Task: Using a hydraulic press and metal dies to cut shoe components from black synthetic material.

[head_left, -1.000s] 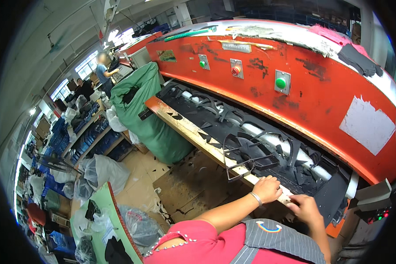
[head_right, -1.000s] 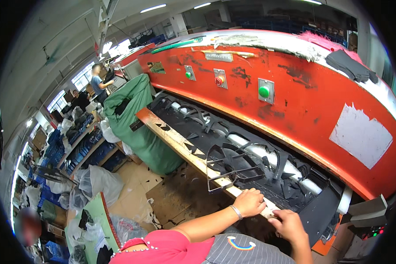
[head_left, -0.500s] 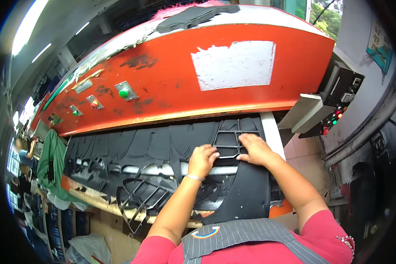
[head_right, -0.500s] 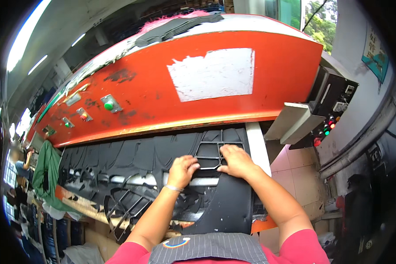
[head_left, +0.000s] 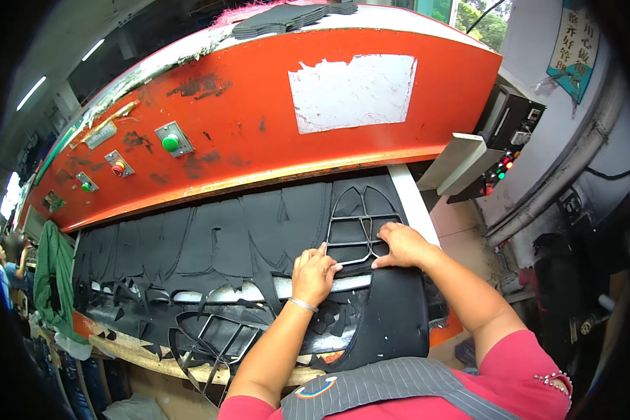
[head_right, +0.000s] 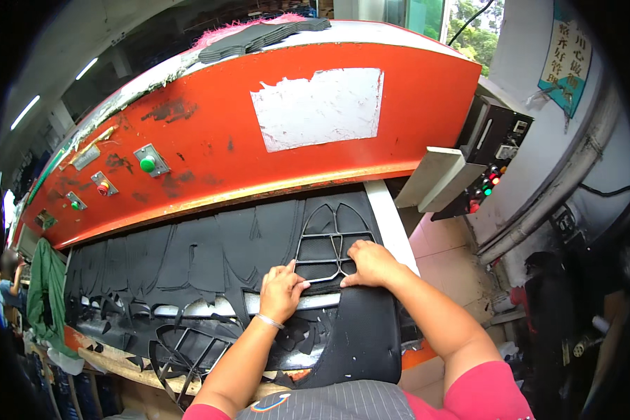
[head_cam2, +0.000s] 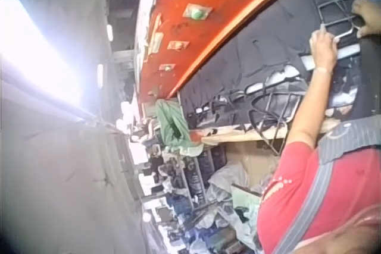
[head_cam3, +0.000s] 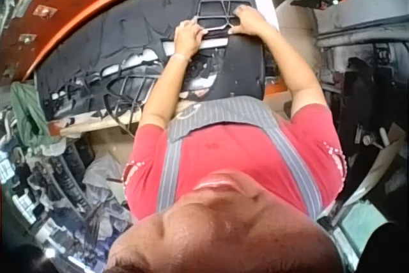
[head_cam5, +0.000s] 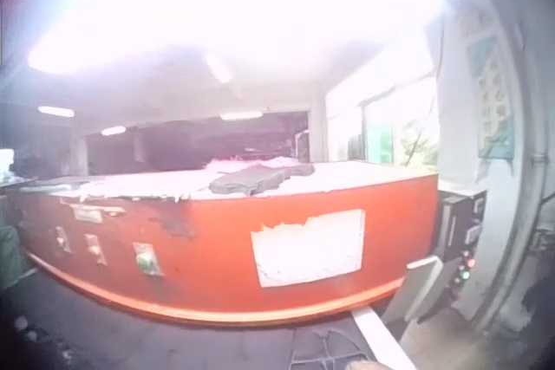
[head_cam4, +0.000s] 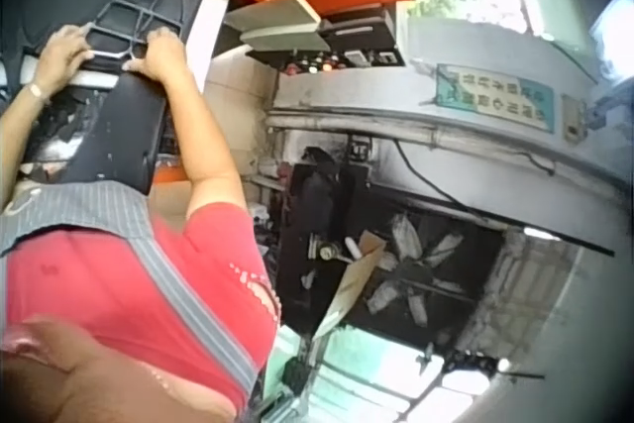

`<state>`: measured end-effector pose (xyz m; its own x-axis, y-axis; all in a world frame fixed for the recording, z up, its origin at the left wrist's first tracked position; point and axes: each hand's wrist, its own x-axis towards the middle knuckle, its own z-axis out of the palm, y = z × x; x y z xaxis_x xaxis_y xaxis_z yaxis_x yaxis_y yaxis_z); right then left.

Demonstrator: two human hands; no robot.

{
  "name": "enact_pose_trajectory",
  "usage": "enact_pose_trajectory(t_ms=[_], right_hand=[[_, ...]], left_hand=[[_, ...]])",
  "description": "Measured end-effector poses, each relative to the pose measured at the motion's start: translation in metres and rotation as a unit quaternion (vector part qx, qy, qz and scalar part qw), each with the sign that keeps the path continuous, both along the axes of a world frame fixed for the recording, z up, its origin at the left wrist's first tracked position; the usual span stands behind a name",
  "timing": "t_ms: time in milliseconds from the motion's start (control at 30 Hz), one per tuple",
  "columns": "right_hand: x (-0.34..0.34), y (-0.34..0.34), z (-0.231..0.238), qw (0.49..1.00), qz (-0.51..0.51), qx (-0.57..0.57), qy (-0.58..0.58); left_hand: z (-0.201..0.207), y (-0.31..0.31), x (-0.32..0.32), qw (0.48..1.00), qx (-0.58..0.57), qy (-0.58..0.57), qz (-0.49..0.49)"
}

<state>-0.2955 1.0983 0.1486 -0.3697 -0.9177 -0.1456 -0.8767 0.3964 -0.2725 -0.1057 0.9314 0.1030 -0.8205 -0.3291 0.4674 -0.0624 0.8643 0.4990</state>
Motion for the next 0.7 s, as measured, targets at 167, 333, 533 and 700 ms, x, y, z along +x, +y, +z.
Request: enact_pose_trajectory(t_ms=[167,333,533,700], right_hand=[[-0.033,0.003,0.007,0.989,-0.03,0.046,-0.134],[-0.04,0.019,0.008,0.887,-0.124,0.016,-0.444],[-0.049,0.024,-0.01,0.844,-0.115,-0.051,-0.522],[-0.033,0.04,-0.028,0.803,-0.114,-0.151,-0.566]], left_hand=[[0.044,0.009,-0.028,0.99,-0.05,0.128,-0.023],[0.069,0.013,-0.067,0.927,0.284,0.172,-0.172],[0.048,-0.045,-0.092,0.936,0.304,-0.174,-0.02],[0.046,-0.018,-0.115,0.915,0.065,-0.397,0.041]])
